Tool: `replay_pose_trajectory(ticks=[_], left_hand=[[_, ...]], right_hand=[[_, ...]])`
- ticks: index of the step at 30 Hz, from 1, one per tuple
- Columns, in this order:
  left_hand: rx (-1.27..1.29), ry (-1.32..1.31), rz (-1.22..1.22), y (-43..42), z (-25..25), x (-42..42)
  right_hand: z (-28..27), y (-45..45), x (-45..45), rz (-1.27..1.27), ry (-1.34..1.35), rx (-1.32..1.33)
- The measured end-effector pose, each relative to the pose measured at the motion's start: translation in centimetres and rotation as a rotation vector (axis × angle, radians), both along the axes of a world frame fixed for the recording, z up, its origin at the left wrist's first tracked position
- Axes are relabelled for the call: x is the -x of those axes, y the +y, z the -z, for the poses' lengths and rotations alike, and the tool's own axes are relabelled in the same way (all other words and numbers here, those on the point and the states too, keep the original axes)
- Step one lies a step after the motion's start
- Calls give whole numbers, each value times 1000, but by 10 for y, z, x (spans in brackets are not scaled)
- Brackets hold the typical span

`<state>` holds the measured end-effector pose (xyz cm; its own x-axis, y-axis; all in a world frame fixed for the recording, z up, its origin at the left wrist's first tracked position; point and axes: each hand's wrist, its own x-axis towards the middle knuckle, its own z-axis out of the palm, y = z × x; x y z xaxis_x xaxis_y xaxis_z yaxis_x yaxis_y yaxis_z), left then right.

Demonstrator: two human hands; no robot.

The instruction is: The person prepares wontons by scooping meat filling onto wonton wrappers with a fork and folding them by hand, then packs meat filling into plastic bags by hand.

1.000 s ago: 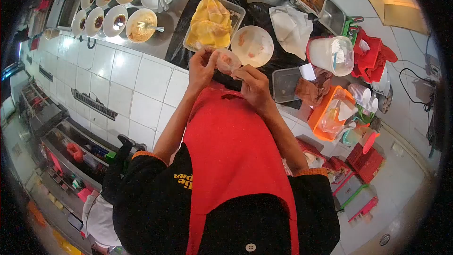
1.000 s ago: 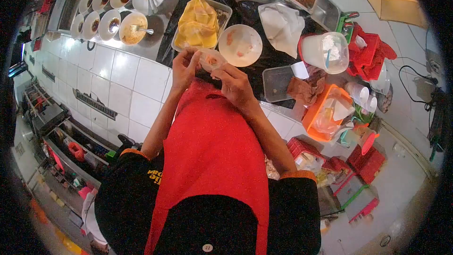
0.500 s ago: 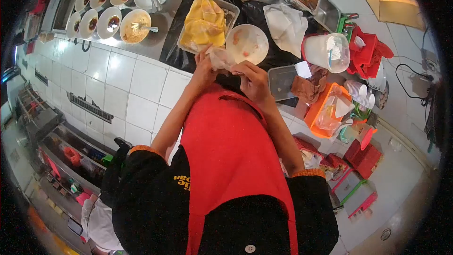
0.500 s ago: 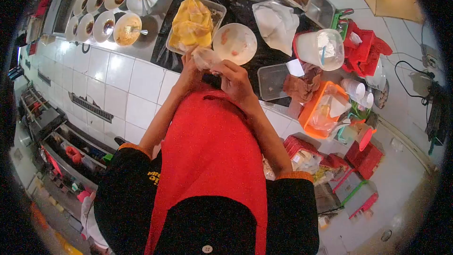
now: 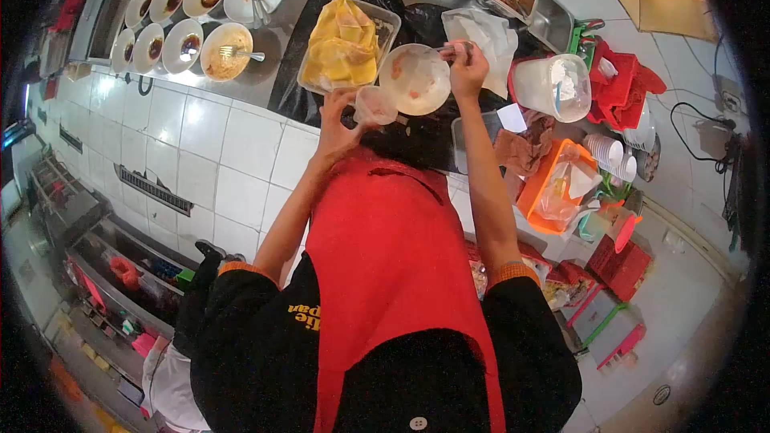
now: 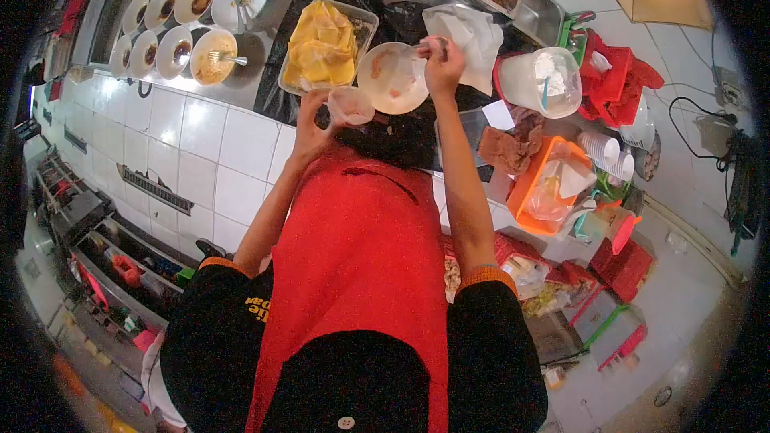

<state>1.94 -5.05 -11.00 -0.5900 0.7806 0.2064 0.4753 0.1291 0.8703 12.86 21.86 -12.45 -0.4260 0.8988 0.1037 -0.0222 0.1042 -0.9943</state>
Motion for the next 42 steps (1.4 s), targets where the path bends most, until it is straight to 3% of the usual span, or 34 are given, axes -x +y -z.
replay_pose_trajectory(ticks=[2, 3, 5, 8, 12, 14, 18, 24, 33, 37, 42], left_hand=[[71, -305, -117, 1, -5, -1], [70, -303, -121, 3, -8, -3], [124, -606, -235, 8, -14, -9], [80, -781, -269, 15, -45, -12], [58, -716, -255, 7, -16, -10], [80, -714, -217, 4, -17, -9], [89, -809, -186, 0, -19, -6], [128, -744, -173, -2, -19, -2], [190, -732, -138, -7, -31, -4], [196, -713, -150, -4, -35, -6], [171, -700, -152, -4, -31, -6]], right_hand=[[11, 5, 6, -88, -23, -1], [16, 8, 9, -93, -21, -1], [25, 12, 10, -346, -59, 102], [21, 10, 10, -467, -123, 182], [8, 17, -11, -501, -224, 173], [1, 24, -24, -246, -307, 119], [4, 29, -36, -160, -364, 28], [37, 4, -32, -201, -280, 167], [3, 20, -51, -82, -203, 408], [16, 18, -46, -52, -227, 155], [27, -3, -27, -82, -369, 31]])
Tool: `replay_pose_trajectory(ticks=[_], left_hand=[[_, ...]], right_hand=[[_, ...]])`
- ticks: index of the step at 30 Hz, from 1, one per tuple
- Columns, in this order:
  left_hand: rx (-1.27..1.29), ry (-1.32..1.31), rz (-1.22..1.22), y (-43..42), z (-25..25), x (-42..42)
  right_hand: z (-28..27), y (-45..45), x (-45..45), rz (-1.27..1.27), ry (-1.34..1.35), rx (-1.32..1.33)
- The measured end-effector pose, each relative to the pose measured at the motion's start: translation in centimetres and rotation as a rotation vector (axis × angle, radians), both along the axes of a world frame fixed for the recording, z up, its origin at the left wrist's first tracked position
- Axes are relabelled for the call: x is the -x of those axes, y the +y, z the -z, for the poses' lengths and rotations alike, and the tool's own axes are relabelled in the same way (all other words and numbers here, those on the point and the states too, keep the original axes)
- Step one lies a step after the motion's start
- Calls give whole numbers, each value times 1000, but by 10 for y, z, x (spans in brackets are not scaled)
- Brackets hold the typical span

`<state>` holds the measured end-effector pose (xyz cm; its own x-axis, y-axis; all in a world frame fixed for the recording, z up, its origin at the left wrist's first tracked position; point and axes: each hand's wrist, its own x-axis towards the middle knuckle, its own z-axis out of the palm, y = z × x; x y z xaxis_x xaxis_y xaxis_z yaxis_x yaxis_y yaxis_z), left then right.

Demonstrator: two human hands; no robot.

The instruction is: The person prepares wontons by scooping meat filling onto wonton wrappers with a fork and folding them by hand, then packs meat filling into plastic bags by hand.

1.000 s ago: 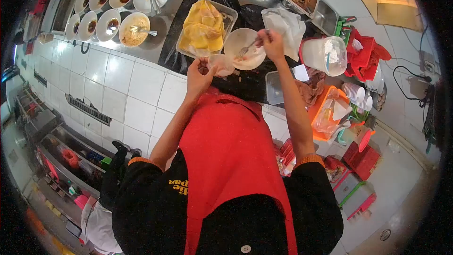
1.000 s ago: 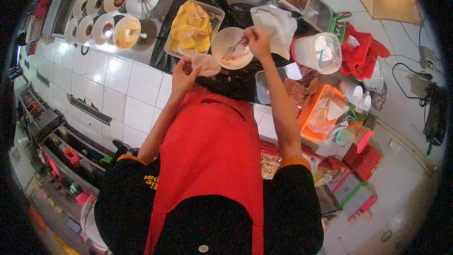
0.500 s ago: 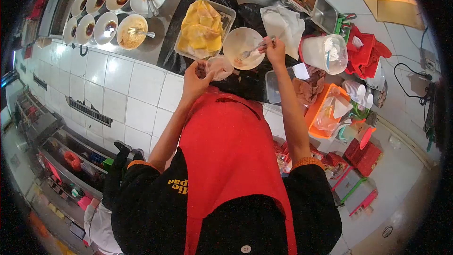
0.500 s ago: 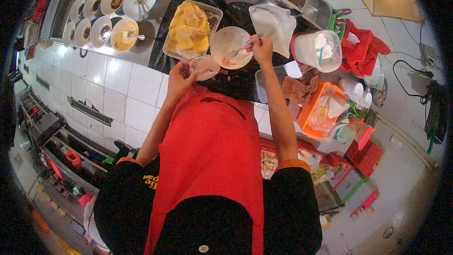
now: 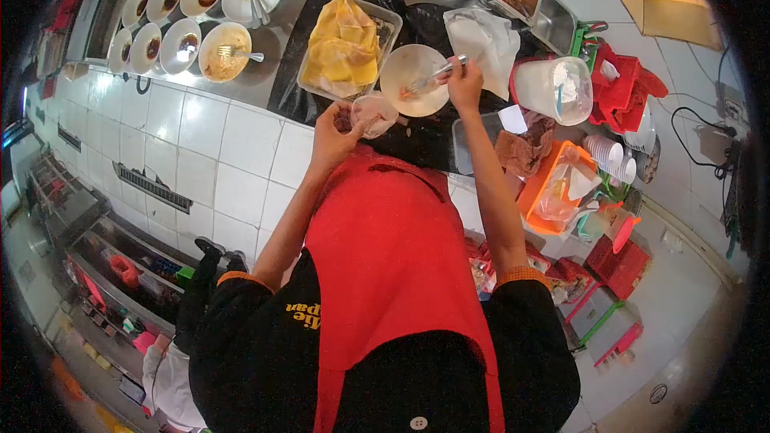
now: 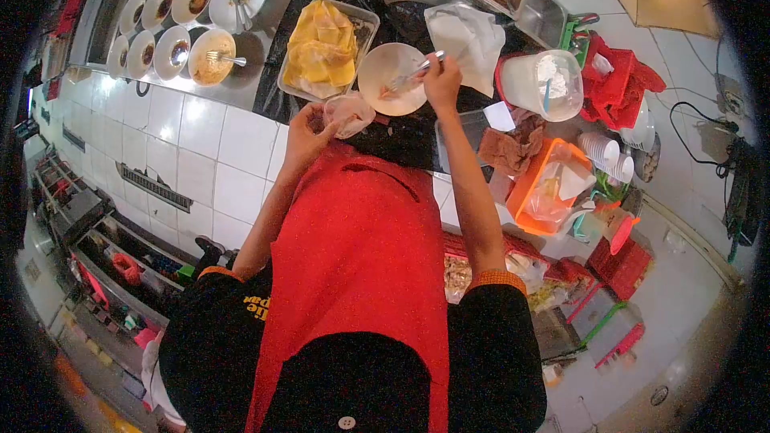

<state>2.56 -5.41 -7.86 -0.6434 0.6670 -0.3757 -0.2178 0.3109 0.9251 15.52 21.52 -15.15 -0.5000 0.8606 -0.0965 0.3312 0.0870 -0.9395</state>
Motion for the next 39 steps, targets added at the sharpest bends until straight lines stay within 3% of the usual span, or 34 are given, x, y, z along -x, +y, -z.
replay_pose_trajectory(ticks=[6, 7, 8, 13, 15, 17, 20, 21, 24, 26, 27, 29, 30, 33, 35, 37, 39], left_hand=[[1, 1, -10, -3, -5, 0], [37, 6, 18, -4, -9, 1], [73, 11, 45, -4, -12, 1], [-2, -116, -6, -5, -1, 0], [-6, -136, -11, -5, -4, -1], [-54, -161, -17, -3, -11, -1], [-18, -180, 1, 1, -25, 0], [-18, -183, 4, 1, -20, -2], [-85, -178, -17, 1, -14, -3], [-231, -204, -15, 4, -23, -3], [-231, -203, -15, 3, -21, -3], [-323, -330, 15, 0, -16, -3], [-324, -330, 16, -2, -12, 1], [-339, -234, 124, -7, -8, 15], [-52, 767, 432, -6, -8, 21], [-177, 627, 348, 5, 11, 9], [-140, 788, 409, 13, 20, 8]], right_hand=[[8, 1, -2, -53, -21, 207], [5, 3, -7, -10, 14, 338], [0, 5, -10, 31, 49, 469], [-30, 4, -20, 42, 124, 577], [-54, -5, -19, 46, 269, 640], [-73, -22, -15, 7, 298, 611], [-102, -59, 1, -47, 218, 286], [-104, -73, 4, -44, 216, 285], [-110, -106, 4, -163, 201, 77], [-111, -122, -3, -381, 145, -227], [-108, -127, -4, -381, 145, -227], [-104, -134, -6, -539, 279, -476], [-109, -138, -11, -543, 237, -436], [-105, -137, -21, -510, 196, -429], [-103, -135, -22, -522, 207, -427], [-106, -138, -25, -543, 217, -413], [-115, -138, -22, -591, 208, -407]])
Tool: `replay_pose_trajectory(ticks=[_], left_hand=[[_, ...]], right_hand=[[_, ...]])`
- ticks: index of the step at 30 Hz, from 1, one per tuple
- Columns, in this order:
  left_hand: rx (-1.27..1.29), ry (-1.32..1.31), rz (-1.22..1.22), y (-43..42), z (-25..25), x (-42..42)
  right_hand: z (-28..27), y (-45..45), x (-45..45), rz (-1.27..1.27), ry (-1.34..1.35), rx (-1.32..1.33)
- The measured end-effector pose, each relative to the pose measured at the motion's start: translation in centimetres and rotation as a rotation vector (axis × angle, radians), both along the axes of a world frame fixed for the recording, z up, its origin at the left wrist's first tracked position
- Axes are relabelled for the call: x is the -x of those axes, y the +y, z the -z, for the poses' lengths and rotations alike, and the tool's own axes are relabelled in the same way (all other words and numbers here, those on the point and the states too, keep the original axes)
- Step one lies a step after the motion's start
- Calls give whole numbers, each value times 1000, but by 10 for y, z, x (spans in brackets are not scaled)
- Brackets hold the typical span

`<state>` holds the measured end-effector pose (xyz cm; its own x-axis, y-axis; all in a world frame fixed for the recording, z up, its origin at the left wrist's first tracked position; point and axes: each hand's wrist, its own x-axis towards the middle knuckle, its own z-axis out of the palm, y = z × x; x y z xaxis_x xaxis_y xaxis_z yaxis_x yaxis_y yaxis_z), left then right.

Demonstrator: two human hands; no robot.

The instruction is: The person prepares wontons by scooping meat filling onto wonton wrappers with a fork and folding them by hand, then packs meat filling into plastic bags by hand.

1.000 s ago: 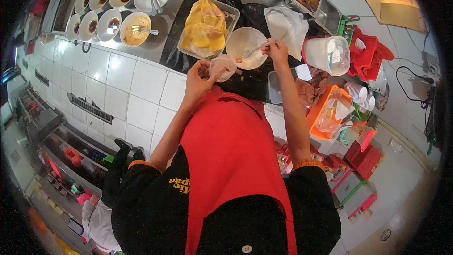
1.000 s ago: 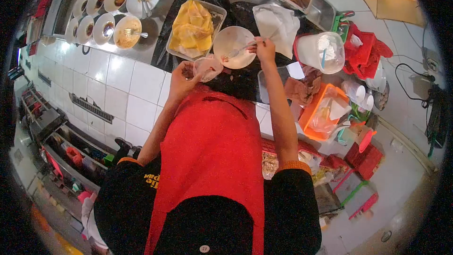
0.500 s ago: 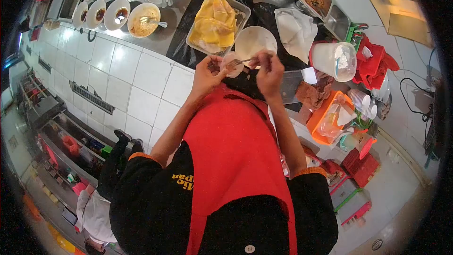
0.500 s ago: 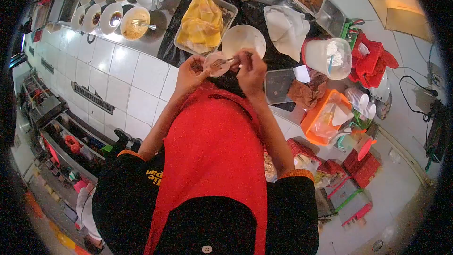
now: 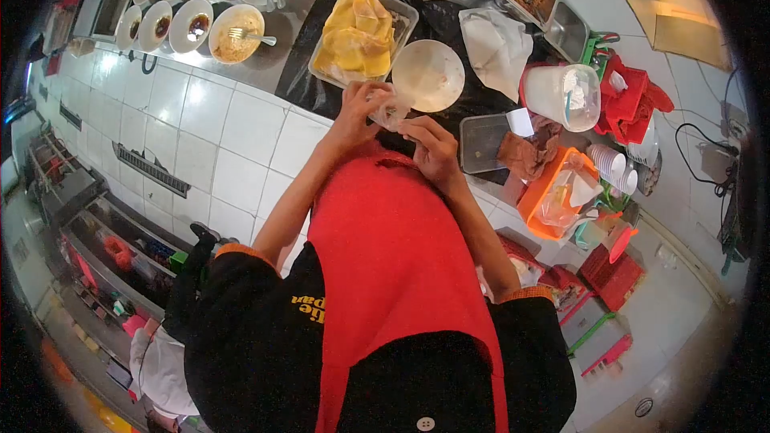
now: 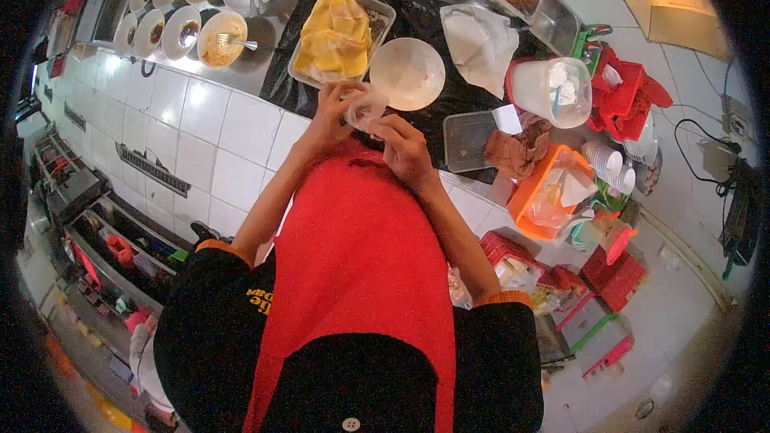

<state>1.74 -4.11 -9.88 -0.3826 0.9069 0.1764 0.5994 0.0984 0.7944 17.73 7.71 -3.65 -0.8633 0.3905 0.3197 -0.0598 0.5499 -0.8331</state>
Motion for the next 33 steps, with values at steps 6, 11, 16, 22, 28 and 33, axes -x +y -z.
replay_pose_trajectory(ticks=[6, 11, 16, 22, 28, 33], left_hand=[[16, 76, -54, 10, 26, -3], [-86, 55, -153, 6, 40, -1], [-124, -31, -188, 3, 36, 0], [-149, -149, -227, 6, 28, -3], [-178, -237, -272, 6, 26, -6], [-162, -341, -292, 6, 25, -6]], right_hand=[[-4, 0, -1, -3, 14, 14], [-36, 14, -13, 201, 168, -64], [-22, 52, -34, 474, 88, 122], [90, 71, -38, 866, 123, 893], [90, 59, -51, 1077, -191, 88], [45, 40, -10, 418, -336, 287]])
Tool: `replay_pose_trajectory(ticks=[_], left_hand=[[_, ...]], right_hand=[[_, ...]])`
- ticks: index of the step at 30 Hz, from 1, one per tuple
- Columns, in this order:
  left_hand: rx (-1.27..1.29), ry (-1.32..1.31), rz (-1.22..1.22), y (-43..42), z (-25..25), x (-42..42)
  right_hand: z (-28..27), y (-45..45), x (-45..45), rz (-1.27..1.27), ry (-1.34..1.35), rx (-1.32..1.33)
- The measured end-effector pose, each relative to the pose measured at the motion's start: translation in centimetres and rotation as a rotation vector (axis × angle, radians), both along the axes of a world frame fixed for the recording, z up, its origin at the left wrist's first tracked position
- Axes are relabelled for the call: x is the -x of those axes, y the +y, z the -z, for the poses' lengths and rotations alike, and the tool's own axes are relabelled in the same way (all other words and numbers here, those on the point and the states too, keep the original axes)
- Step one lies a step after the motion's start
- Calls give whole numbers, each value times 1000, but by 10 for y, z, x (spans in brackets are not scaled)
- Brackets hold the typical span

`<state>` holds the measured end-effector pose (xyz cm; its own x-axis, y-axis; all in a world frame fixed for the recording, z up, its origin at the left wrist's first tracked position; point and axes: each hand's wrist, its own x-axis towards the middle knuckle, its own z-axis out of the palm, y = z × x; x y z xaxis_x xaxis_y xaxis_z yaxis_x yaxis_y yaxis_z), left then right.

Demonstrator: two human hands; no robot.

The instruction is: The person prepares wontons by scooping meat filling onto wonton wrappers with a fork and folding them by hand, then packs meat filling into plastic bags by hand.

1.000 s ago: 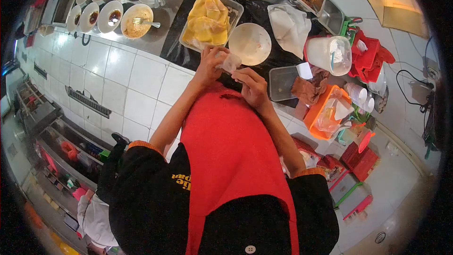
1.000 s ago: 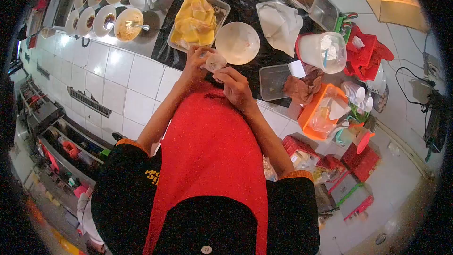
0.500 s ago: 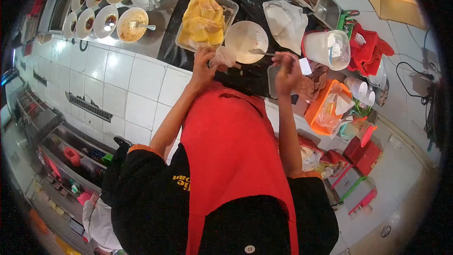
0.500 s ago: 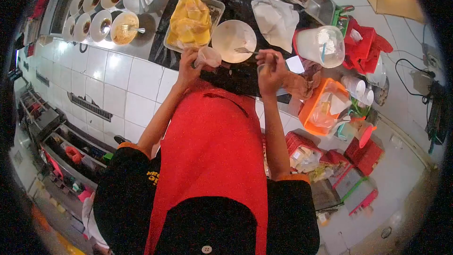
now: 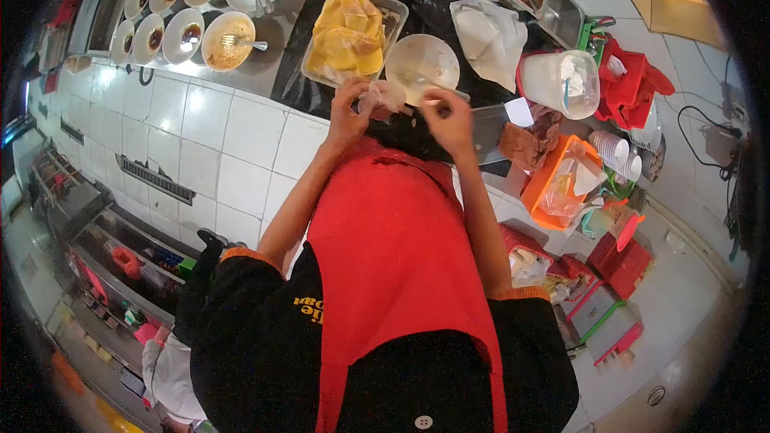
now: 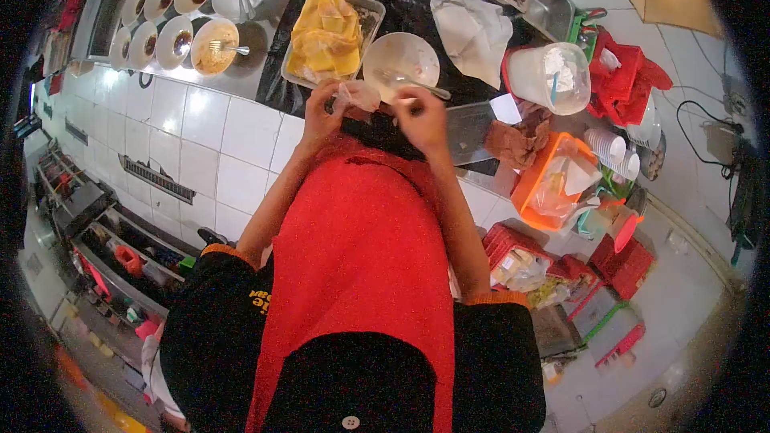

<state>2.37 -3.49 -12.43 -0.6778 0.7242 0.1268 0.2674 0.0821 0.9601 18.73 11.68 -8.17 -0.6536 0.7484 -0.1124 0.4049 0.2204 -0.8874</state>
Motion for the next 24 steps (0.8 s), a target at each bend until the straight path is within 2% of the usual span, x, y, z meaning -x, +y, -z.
replay_pose_trajectory(ticks=[4, 6, 10, 12, 14, 16, 17, 19, 20, 22, 24], left_hand=[[35, -30, 17, 0, -5, 3], [20, 70, 7, -2, -5, 4], [-5, 30, -52, -6, -11, 3], [-13, -55, 12, -7, -14, 2], [-42, -12, 18, -4, -11, 2], [-56, 30, 17, -8, -12, 1], [-36, 32, 33, -8, -17, 1], [-31, 38, 62, -4, -18, 1], [-22, 54, 61, -3, -16, 3], [0, 59, 47, -12, -14, -2], [64, 115, 48, -11, -28, 5]], right_hand=[[18, -12, 25, -89, -98, 142], [17, -6, 26, -109, -56, 294], [-9, 6, 20, -40, 67, 335], [-25, 8, 23, -44, 8, 308], [-49, 11, 29, -49, -46, 276], [-78, 4, 35, -59, -98, -3], [-78, 3, 37, -60, -101, 1], [-77, 10, 43, -191, -276, 53], [-75, 14, 43, -191, -273, 45], [-70, 17, 34, -150, -75, -22], [-81, 20, 32, -92, -27, 39]])
